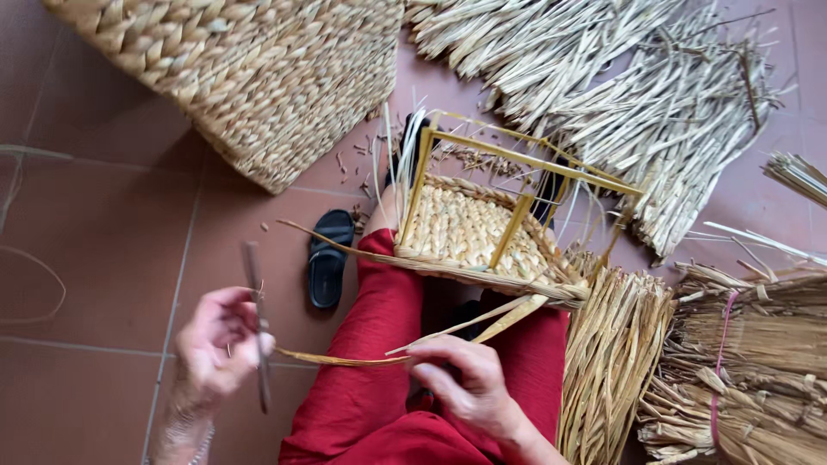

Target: The person sits on the floor and weaves dried palm or seagrass strands around a rectangular bamboo frame, folding and tucking the strands to build up the basket sides. They occasionally reach for new strands from bundles around them and use scissors to trim a strand end.

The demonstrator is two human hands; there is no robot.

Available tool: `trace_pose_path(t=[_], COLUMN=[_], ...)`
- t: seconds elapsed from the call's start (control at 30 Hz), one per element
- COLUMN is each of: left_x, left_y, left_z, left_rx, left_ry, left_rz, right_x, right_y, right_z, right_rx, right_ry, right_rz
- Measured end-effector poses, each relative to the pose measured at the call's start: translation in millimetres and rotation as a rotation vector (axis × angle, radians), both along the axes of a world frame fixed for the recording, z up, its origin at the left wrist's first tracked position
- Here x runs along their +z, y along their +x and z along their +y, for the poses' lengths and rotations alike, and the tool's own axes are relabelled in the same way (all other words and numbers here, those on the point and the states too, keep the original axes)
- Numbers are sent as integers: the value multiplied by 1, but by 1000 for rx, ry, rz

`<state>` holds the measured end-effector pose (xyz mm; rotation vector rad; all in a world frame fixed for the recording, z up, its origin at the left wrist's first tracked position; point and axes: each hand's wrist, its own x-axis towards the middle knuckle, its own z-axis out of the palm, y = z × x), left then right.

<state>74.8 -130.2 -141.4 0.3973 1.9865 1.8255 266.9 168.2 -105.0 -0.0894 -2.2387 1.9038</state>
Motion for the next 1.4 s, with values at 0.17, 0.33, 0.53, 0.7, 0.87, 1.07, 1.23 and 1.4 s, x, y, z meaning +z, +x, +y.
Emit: trace_pose_path(t=[0.17, 0.33, 0.53, 0.7, 0.87, 1.07, 1.23, 1.4], left_x=[43, 55, 46, 18, 7, 12, 18, 15], left_y=[29, 50, 11, -27, -38, -42, -39, -39], left_z=[98, 163, 200, 252, 284, 295, 292, 288], left_rx=[-323, -545, -545, -451, -437, -424, -481, -371], left_ry=[88, 129, -23, -213, -256, -277, 28, 166], left_rz=[-149, -191, 719, 807, 778, 768, 154, 103], right_x=[22, 0, -47, -47, -45, -49, -46, -30], right_y=[-13, 2, 44, 77, 76, 74, 67, 57], right_z=[-13, -9, 24, 50, 73, 73, 73, 79], right_rx=[49, -102, -261, -337, -369, -460, -474, -493], right_ry=[18, -470, -626, -405, -263, -231, -281, -297], right_rz=[44, -58, -256, -105, -15, -142, -174, -146])
